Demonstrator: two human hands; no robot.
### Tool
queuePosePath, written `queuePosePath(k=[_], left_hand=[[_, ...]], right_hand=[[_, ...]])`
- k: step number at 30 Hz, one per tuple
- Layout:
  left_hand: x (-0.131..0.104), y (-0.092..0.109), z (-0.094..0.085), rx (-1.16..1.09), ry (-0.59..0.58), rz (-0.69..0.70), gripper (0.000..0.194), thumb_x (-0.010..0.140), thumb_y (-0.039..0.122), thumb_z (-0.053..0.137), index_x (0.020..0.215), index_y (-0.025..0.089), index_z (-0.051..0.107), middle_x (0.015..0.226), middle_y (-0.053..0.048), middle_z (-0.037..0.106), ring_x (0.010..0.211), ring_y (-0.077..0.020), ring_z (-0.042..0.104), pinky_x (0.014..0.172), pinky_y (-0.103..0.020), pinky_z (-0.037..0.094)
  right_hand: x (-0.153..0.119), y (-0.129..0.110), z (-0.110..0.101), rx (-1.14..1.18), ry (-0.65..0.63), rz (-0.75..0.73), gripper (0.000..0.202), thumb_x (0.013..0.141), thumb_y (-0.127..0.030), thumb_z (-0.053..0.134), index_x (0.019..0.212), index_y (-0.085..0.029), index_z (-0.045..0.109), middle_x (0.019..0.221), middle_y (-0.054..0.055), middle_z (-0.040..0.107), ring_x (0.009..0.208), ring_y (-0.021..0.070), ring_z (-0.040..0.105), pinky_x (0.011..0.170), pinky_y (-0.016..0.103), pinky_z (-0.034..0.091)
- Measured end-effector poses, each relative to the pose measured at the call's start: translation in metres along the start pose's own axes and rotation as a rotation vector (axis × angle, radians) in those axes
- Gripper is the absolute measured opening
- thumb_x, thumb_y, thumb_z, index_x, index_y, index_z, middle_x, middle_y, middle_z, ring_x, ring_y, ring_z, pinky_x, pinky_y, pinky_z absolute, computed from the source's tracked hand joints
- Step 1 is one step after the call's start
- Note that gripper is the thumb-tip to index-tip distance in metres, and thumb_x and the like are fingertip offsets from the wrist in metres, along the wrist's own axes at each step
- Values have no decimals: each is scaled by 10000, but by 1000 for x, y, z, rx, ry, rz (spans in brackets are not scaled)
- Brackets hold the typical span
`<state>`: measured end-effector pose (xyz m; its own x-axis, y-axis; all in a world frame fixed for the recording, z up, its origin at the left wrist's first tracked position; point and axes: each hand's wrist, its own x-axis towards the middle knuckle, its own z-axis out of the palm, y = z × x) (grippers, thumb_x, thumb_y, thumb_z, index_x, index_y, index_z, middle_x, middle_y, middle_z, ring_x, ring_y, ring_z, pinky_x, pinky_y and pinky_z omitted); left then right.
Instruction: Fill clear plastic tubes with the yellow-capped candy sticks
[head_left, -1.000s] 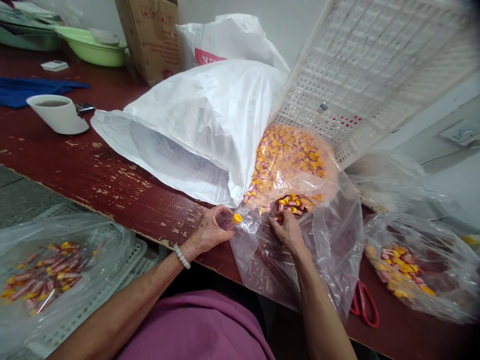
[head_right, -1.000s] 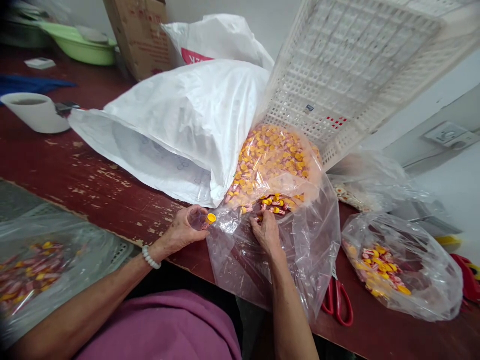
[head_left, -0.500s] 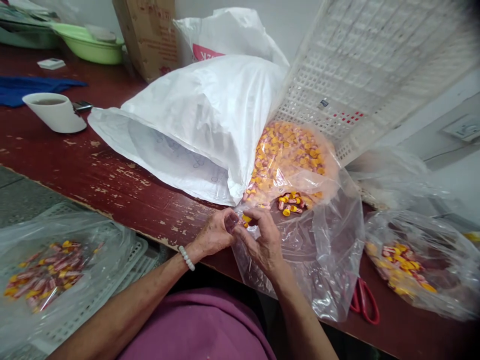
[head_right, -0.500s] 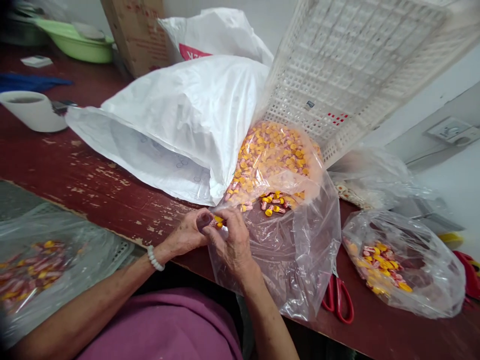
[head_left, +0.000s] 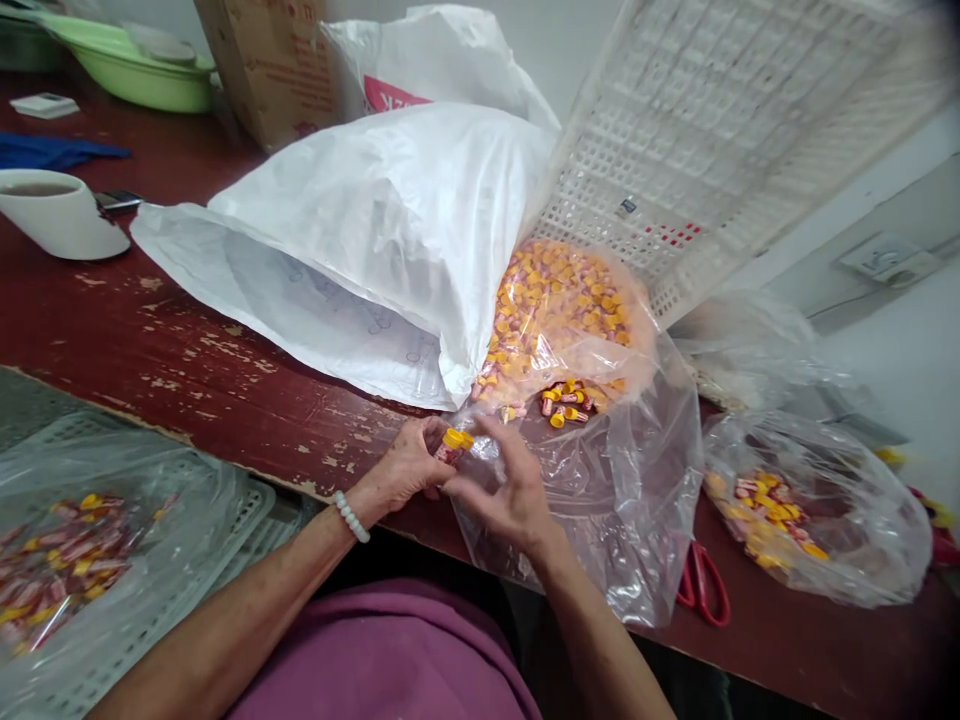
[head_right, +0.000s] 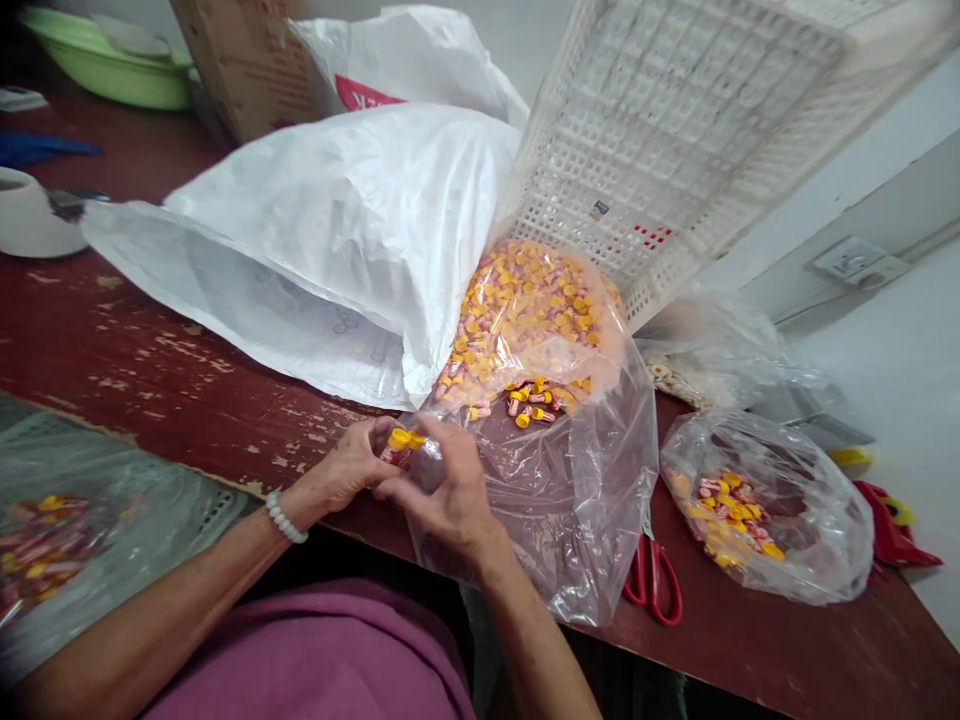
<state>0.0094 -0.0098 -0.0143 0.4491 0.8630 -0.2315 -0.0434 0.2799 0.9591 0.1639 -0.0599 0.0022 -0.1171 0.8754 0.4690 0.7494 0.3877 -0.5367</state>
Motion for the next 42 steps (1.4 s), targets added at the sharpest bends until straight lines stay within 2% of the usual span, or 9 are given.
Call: queuePosePath(k=[4,7,11,18,21,26,30,34,42], left_hand=[[2,0,-9,12,61,-20,358,497,90,657,818,145,507,686,42,591,494,-81,500,366,-169,376],[2,-2,-11,27,72,15,376,496,91,663,836,141,511,703,32,593,537,-91,512,401,-178,395],[4,-10,-9,94,55,137,367,494,65,644,833,129,520,751,7,605,647,-105,549,551,-199,436],[6,-14,-7,269,22,263,329,517,72,605,832,133,533,780,3,570,700,-115,537,629,-214,423],[2,-11,-5,348,-15,272,319,543,86,594,856,136,551,783,3,568,670,-110,516,595,-206,404],[-5,-4,0,490,-54,353,260,577,77,558,823,156,584,722,14,565,638,-113,493,568,-206,366],[-9,1,2,531,-59,362,216,564,64,542,756,163,559,671,28,538,602,-105,463,537,-202,335],[-10,0,2,540,-62,358,213,564,66,538,755,159,553,672,29,520,603,-103,447,533,-205,321],[-2,-12,1,322,-103,230,295,534,54,571,819,127,564,719,29,540,633,-98,469,551,-192,359]], right_hand=[[10,72,-25,-384,228,381,306,852,-388,486,1024,-163,600,985,121,590,971,243,520,845,387,411],[11,117,-31,-640,103,570,354,808,-433,543,1017,-155,612,1000,158,580,936,273,532,777,388,418],[11,135,-31,-703,29,643,345,844,-429,486,1003,-151,614,950,173,602,866,276,573,728,388,427],[12,100,-39,-331,173,622,338,847,-377,472,1056,-132,576,970,140,639,819,226,601,740,359,461],[8,53,-35,26,125,372,272,859,-357,479,1050,-191,580,972,72,645,844,181,603,762,317,480],[5,-4,-27,63,-68,-14,300,846,-148,453,1099,-251,576,1093,59,609,1047,189,546,919,374,440],[5,-8,-28,90,-72,28,461,803,-95,455,1236,-255,467,1136,57,588,1036,183,549,891,363,459],[-2,-2,-19,51,49,56,491,692,0,393,1085,-245,557,1154,64,506,1104,194,485,937,387,422],[-7,13,0,2,-115,-11,560,624,-11,406,1077,-274,604,1290,43,439,1120,208,460,938,417,408]])
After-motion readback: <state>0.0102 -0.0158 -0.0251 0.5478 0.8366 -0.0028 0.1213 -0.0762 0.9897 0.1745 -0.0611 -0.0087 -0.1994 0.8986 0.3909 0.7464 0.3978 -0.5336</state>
